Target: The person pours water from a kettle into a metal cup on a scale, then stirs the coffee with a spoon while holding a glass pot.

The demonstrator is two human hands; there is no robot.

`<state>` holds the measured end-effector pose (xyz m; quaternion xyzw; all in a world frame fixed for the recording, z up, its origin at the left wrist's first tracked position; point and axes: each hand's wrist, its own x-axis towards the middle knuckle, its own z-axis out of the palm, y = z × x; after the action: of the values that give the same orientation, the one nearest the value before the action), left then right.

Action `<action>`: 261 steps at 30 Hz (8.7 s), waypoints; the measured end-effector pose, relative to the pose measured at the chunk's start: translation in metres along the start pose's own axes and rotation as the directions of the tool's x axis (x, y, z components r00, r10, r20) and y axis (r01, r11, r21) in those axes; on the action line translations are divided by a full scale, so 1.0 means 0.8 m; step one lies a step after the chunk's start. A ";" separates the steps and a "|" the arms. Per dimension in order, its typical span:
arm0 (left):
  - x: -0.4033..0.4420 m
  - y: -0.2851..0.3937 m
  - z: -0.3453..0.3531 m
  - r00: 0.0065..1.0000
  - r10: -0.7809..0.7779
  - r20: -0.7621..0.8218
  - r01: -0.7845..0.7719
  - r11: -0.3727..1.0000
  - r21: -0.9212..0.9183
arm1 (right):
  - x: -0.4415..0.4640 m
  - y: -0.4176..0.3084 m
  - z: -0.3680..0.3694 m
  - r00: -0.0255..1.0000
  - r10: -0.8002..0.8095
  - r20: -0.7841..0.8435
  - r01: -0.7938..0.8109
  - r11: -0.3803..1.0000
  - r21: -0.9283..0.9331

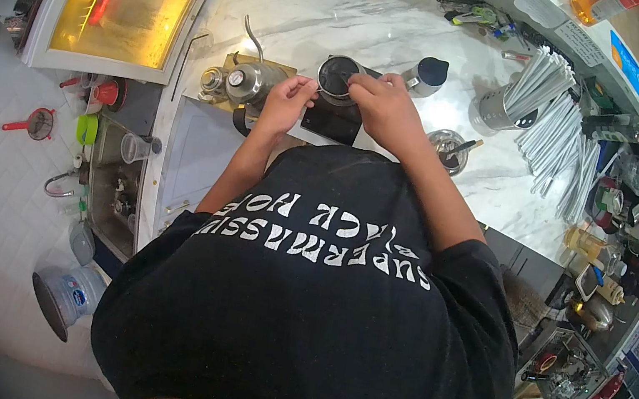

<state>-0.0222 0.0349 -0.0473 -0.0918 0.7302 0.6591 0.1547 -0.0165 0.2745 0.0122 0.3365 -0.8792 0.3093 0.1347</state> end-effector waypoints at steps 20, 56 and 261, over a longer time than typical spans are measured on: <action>0.001 0.006 0.001 0.999 0.019 -0.027 -0.019 1.000 -0.019 | -0.008 0.009 -0.005 0.995 0.100 -0.025 -0.102 0.993 -0.066; 0.003 0.010 -0.003 1.000 -0.004 0.002 0.004 0.998 0.060 | 0.010 0.009 0.003 0.997 0.057 -0.055 -0.057 0.998 0.010; -0.029 0.021 -0.076 0.950 0.063 0.305 -0.063 0.998 -0.011 | -0.116 -0.265 -0.043 0.137 0.793 -0.593 -0.737 0.482 0.474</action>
<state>-0.0126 -0.0252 -0.0185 0.0345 0.6997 0.6704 0.2446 0.1959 0.2204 0.0932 -0.3174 -0.7664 0.4715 0.2993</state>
